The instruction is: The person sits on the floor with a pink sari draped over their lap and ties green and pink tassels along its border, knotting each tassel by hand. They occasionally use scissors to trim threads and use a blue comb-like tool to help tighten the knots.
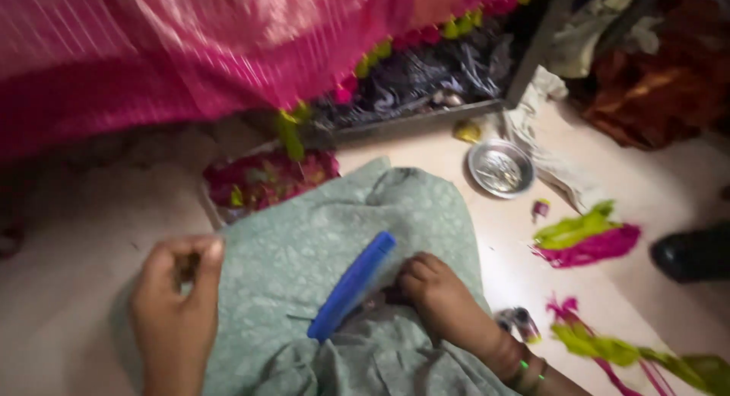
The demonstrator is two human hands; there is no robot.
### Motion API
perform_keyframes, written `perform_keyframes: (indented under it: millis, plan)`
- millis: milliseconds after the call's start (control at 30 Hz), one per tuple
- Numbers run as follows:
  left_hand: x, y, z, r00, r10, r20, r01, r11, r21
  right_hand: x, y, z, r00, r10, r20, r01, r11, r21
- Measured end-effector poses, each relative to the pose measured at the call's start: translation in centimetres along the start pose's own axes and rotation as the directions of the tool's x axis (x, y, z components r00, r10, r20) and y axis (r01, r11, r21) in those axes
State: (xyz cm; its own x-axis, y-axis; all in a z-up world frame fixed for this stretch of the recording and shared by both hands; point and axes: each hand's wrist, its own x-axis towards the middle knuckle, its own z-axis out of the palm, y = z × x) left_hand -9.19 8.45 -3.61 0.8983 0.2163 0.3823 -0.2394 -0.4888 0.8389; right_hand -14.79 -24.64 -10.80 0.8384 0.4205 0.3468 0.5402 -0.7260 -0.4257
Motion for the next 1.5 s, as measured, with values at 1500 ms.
perform_keyframes:
  millis: [1500]
  plan:
    - [-1.7,-25.5,23.0,0.321,-0.342,0.883,-0.141,0.905,0.402,1.2,7.4,1.2,0.871,0.486,-0.068,-0.474,0.869,0.140]
